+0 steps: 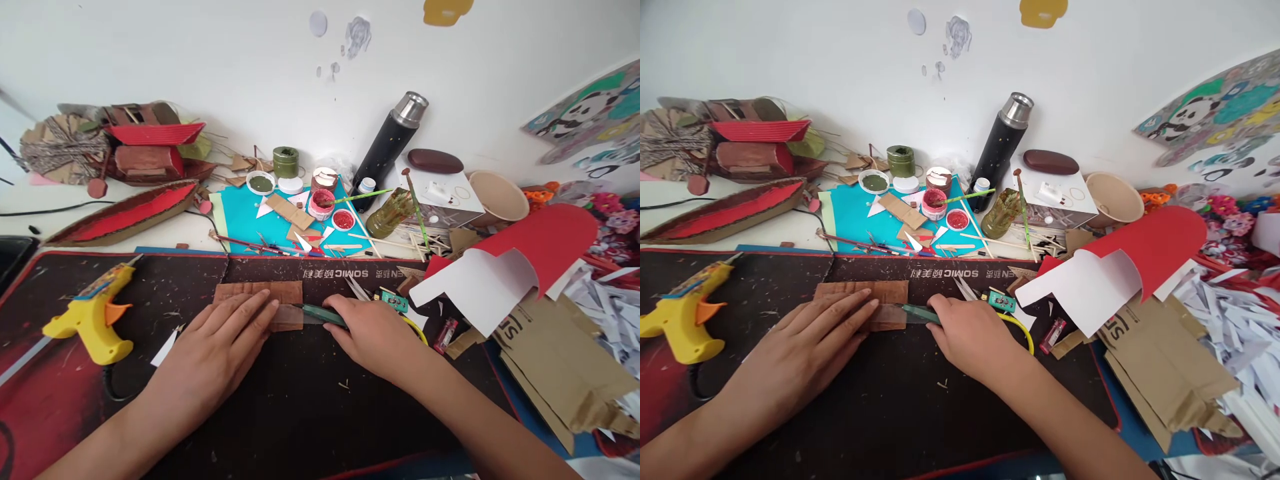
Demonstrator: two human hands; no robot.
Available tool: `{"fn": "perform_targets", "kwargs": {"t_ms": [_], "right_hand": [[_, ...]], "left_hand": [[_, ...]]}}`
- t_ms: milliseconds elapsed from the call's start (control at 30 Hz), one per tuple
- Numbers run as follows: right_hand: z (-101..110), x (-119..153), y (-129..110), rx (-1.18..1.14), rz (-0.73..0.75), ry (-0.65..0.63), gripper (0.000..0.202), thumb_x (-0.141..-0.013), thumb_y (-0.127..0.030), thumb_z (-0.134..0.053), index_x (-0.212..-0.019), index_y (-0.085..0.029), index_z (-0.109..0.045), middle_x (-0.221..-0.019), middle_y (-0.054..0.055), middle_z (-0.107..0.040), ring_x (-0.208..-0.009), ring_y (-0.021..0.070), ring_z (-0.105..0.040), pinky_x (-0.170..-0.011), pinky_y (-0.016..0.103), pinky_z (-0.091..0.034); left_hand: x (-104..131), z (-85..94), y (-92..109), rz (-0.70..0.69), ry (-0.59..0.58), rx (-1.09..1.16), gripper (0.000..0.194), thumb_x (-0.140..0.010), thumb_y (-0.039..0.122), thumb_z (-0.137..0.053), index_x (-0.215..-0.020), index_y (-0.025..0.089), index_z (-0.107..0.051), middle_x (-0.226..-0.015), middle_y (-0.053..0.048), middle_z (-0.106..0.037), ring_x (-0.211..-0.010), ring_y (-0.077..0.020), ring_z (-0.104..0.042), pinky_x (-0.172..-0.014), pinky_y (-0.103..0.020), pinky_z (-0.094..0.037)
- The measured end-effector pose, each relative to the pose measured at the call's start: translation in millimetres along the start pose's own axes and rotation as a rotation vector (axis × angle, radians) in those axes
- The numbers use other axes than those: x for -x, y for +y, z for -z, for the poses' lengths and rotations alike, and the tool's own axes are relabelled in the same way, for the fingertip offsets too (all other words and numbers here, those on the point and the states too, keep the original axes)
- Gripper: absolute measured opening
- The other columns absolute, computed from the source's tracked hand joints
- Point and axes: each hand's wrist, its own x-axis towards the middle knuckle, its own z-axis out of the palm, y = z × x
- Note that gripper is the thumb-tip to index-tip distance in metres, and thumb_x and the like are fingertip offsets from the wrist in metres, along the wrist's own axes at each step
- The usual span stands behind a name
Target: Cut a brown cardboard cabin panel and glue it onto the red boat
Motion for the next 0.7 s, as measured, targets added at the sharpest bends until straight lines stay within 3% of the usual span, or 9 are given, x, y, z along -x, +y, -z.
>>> {"fn": "perform_targets", "kwargs": {"t_ms": [167,300,400,500,567,633,700], "right_hand": [[-1,6,-4,-0.137,0.052,-0.006,0.015,-0.104,-0.035,-0.062,-0.112,-0.022,-0.062,-0.099,0.005,-0.077,-0.085,0.0247,-0.072,-0.066,0.034,-0.035],[2,8,-4,-0.246,0.045,0.008,0.016,-0.103,-0.038,-0.063,-0.109,-0.023,-0.062,-0.102,0.004,-0.076,-0.088,0.0232,-0.07,-0.068,0.032,-0.035],[6,9,-5,-0.3,0.03,0.018,0.014,-0.103,-0.036,-0.064,-0.109,-0.023,-0.063,-0.101,0.003,-0.076,-0.088,0.022,-0.069,-0.069,0.031,-0.035],[7,11,-5,-0.356,-0.005,0.033,0.015,-0.104,-0.033,-0.063,-0.115,-0.024,-0.065,-0.104,0.003,-0.076,-0.091,0.0213,-0.069,-0.072,0.031,-0.037],[6,12,-5,-0.39,-0.03,0.041,0.015,-0.104,-0.033,-0.062,-0.115,-0.025,-0.066,-0.105,0.003,-0.076,-0.092,0.0208,-0.069,-0.073,0.03,-0.038],[4,13,-5,-0.414,-0.042,0.051,0.014,-0.103,-0.033,-0.062,-0.114,-0.025,-0.067,-0.104,0.002,-0.076,-0.091,0.0204,-0.069,-0.072,0.03,-0.039],[3,14,-5,-0.422,-0.044,0.064,0.014,-0.103,-0.033,-0.062,-0.113,-0.025,-0.067,-0.103,0.002,-0.076,-0.09,0.0202,-0.068,-0.071,0.03,-0.038]], "left_hand": [[-1,2.3,-4,-0.014,-0.022,-0.018,0.036,-0.106,0.024,-0.048,-0.134,0.016,-0.068,-0.12,-0.013,-0.076,-0.106,-0.0307,-0.07,-0.091,-0.045,-0.052],[-4,3.3,4,-0.052,-0.042,-0.051,0.031,-0.104,0.018,-0.047,-0.123,0.012,-0.07,-0.102,-0.013,-0.074,-0.09,-0.0294,-0.068,-0.078,-0.044,-0.054],[-9,3.6,10,-0.008,-0.082,-0.005,0.023,-0.103,0.021,-0.05,-0.11,0.017,-0.071,-0.095,-0.01,-0.071,-0.086,-0.0285,-0.068,-0.077,-0.045,-0.056],[-13,4.5,3,0.028,-0.067,0.073,0.019,-0.1,0.031,-0.057,-0.111,0.02,-0.068,-0.126,-0.015,-0.07,-0.117,-0.0352,-0.065,-0.098,-0.054,-0.054],[-13,5.0,-7,0.011,-0.046,0.092,0.027,-0.098,0.038,-0.061,-0.116,0.018,-0.065,-0.154,-0.02,-0.054,-0.145,-0.041,-0.048,-0.116,-0.06,-0.043],[-11,5.1,-19,-0.017,-0.055,0.105,0.037,-0.097,0.043,-0.062,-0.121,0.016,-0.062,-0.161,-0.024,-0.047,-0.151,-0.0404,-0.042,-0.122,-0.061,-0.037],[-10,4.8,-24,-0.009,-0.071,0.11,0.041,-0.098,0.046,-0.06,-0.125,0.015,-0.06,-0.154,-0.024,-0.054,-0.143,-0.0381,-0.051,-0.118,-0.058,-0.041]]}}
